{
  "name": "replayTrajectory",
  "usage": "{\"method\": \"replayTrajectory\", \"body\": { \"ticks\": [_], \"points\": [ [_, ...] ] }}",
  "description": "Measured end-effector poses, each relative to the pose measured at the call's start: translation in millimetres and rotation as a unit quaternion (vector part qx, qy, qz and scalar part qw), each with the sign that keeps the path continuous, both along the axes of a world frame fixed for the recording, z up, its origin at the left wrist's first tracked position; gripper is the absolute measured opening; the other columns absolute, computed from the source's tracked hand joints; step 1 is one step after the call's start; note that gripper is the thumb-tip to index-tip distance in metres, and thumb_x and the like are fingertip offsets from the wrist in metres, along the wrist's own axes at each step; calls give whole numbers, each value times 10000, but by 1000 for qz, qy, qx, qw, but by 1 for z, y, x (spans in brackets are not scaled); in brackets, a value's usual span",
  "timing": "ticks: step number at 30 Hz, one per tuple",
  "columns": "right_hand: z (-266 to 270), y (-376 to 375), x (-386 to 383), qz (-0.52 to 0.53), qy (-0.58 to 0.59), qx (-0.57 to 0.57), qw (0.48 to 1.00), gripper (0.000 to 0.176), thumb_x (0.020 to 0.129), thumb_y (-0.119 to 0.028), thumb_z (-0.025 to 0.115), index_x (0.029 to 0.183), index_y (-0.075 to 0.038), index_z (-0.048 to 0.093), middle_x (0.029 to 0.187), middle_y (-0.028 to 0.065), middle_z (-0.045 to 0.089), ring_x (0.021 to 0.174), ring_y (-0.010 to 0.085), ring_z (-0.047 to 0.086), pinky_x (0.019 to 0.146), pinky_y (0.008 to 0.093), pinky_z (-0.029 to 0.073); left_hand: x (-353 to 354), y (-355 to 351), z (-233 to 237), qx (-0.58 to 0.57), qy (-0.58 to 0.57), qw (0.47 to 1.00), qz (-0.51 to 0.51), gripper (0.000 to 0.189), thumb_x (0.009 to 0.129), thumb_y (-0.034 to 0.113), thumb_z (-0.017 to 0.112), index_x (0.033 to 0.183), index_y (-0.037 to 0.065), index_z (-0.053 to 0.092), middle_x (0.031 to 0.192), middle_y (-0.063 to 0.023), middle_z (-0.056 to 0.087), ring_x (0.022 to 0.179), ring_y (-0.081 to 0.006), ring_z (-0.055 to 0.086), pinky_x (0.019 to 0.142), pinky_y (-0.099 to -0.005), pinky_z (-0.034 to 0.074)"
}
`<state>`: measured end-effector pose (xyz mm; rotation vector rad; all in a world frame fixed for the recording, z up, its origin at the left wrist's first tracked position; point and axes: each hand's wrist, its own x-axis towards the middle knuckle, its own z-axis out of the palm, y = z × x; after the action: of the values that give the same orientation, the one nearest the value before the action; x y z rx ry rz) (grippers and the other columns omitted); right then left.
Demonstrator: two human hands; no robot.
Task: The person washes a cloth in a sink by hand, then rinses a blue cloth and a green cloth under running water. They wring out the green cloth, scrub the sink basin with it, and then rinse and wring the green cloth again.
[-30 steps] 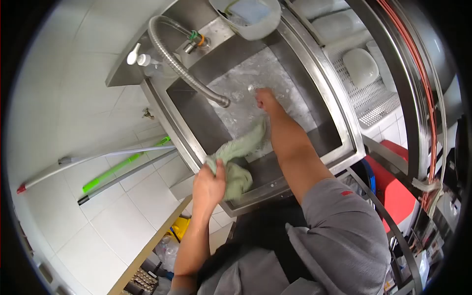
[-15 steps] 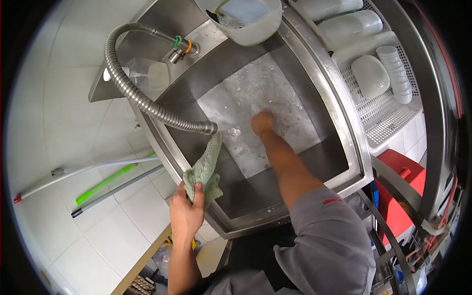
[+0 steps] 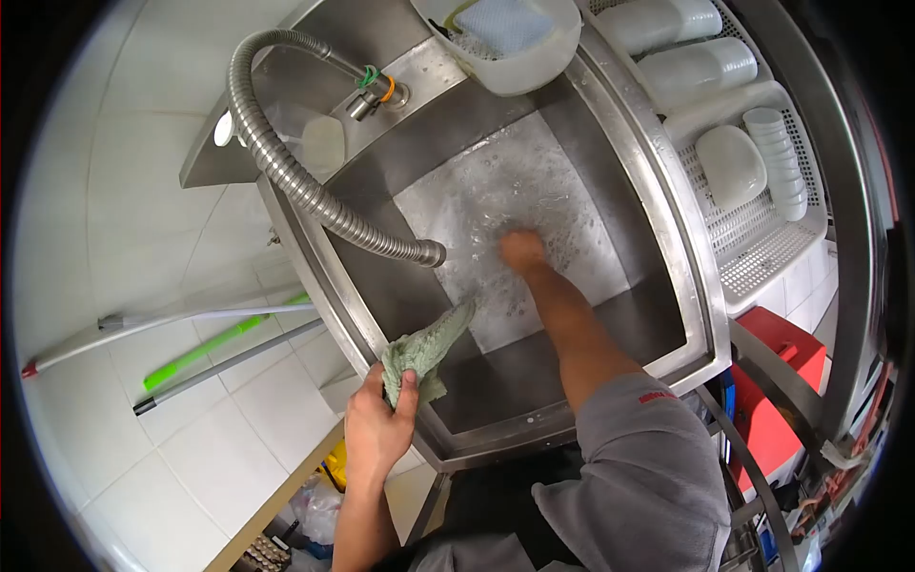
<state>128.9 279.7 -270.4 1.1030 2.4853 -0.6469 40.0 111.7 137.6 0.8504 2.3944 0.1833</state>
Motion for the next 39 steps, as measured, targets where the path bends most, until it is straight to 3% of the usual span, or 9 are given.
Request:
{"method": "replayTrajectory", "body": {
  "ticks": [5,27,30,31,32,35,36,37,39],
  "points": [
    [-5,14,-7,-9,-31,-108,994,250,858,-140,500,951,-44,711,1027,147,678,957,298,658,844,402,519,2,7,3,-1,-5,1000,4,413,884,329,602,1051,-48,593,789,-275,636,814,-460,618,703,-472,493],
    [8,16,-2,-185,43,-129,973,205,816,-89,559,969,-56,692,1054,143,669,938,287,657,824,376,522,4,28,4,-65,9,998,6,533,886,346,599,1144,-119,556,908,-302,643,914,-427,637,791,-414,493],
    [13,49,17,-189,174,-265,929,183,803,-60,630,978,-16,656,972,136,680,831,272,653,769,355,523,3,24,0,-19,1,1000,-3,502,883,363,583,1138,-69,570,859,-306,636,857,-463,622,753,-473,500],
    [16,59,24,-317,305,-424,791,193,798,-49,656,986,-8,645,928,117,671,802,249,642,750,337,518,3,25,-1,-15,3,1000,-12,502,884,365,579,1141,-66,571,862,-306,636,860,-461,623,758,-471,499],
    [19,68,30,-421,415,-549,591,211,793,-38,683,994,0,634,885,99,663,774,226,631,730,320,513,3,25,-1,-12,5,1000,-21,502,886,368,574,1144,-63,571,866,-307,636,863,-459,624,763,-468,499],
    [34,103,38,-405,521,-496,564,151,823,-23,644,973,-12,654,811,64,648,761,203,635,710,315,524,6,24,-5,3,49,998,-39,508,886,376,569,1152,-56,571,874,-300,640,872,-452,627,775,-460,499],
    [39,110,33,-456,589,-448,495,207,807,-40,661,1011,0,653,818,59,655,797,233,641,742,341,525,7,26,-3,-4,42,998,-35,518,883,380,572,1164,-55,567,885,-298,643,884,-444,630,786,-454,500],
    [24,114,34,-456,587,-449,496,207,807,-40,661,1011,0,653,818,59,655,797,233,641,742,341,525,9,28,-2,-5,41,999,-33,518,883,380,572,1164,-55,567,885,-298,643,884,-444,630,786,-454,500],
    [-41,114,37,-564,455,-333,603,269,800,-83,653,1046,25,640,904,135,669,870,280,646,801,369,513,9,32,1,-11,12,1000,-15,527,879,386,575,1163,-58,566,885,-291,646,882,-442,630,782,-459,499]
  ]
}}
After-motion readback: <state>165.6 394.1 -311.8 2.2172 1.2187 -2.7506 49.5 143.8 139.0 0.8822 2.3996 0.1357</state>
